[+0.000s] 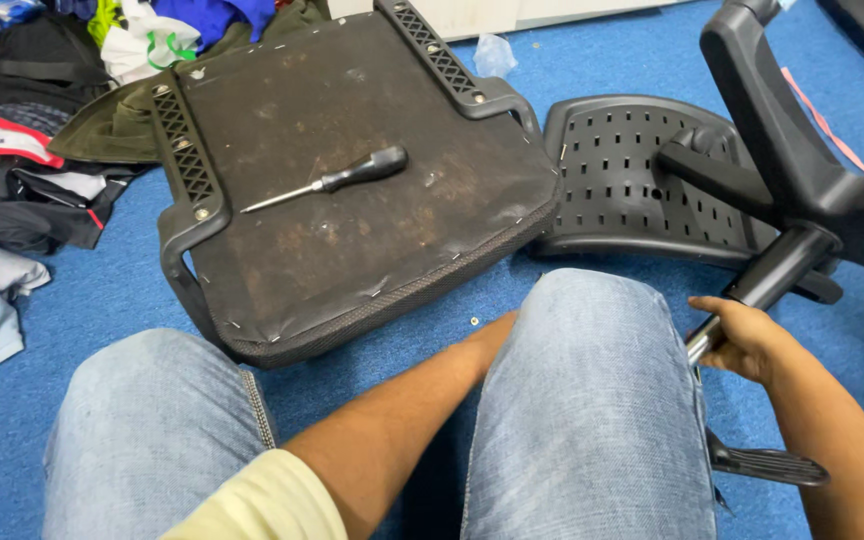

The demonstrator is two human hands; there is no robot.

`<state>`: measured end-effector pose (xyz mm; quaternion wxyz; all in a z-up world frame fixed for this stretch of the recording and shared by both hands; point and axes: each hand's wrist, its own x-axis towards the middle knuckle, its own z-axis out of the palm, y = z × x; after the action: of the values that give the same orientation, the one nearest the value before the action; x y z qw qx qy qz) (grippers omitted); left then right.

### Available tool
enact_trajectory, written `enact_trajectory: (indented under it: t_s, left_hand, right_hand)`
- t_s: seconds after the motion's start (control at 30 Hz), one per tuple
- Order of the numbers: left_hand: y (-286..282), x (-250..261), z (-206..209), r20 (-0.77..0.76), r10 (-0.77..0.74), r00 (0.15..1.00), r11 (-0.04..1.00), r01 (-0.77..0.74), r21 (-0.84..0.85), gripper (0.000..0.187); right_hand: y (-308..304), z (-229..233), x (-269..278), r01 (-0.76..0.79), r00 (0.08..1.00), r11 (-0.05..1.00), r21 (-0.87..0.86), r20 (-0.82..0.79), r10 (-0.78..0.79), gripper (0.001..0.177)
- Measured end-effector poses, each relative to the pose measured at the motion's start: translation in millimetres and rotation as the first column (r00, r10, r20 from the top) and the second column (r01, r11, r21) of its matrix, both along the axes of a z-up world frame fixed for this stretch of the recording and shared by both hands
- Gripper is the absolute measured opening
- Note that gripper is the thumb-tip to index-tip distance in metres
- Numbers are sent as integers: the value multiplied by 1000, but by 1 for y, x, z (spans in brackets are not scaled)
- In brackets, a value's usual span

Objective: The person sits on the floor and uses a screwdriver to remove screws from the underside of an office chair seat. They detach the central gas lift mechanism and then proceed to remove screws from the side brackets of the seat base.

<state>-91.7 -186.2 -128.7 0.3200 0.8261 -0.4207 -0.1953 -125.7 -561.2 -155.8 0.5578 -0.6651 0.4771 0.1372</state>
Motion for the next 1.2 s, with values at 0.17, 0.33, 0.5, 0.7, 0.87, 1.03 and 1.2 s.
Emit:
enact_trajectory:
  t_s: [0.17,0.33,0.5,0.7,0.87,1.03,1.2]
  left_hand:
    - [31,11,57,-149,163,975,960,-192,-203,38]
    - [50,21,110,-313,237,920,808,-366,-462,36]
    - [144,85,141,624,580,524,776,-122,-618,26]
    - [279,140,89,702,676,223,489,-849,-201,77]
    - [300,127,64,516,757,401,522,-846,-109,31]
    - [279,102,85,491,777,393,512,-849,-132,31]
    - [233,51,100,394,823,408,495,-856,-147,24]
  right_hand:
    - [71,101,-1,-267,963,921,-282,-123,241,77]
    - [149,195,23,-482,864,818,-314,-15,503,78]
    - [220,254,62,-634,632,581,-511,90,769,66]
    - [300,263,104,-767,346,299,-568,26,938,62]
    - [362,237,135,-856,94,32,-515,-95,991,63]
    - [418,197,167,-907,233,250,-339,91,968,60]
    - [463,152,182,-729,401,507,-460,314,861,63]
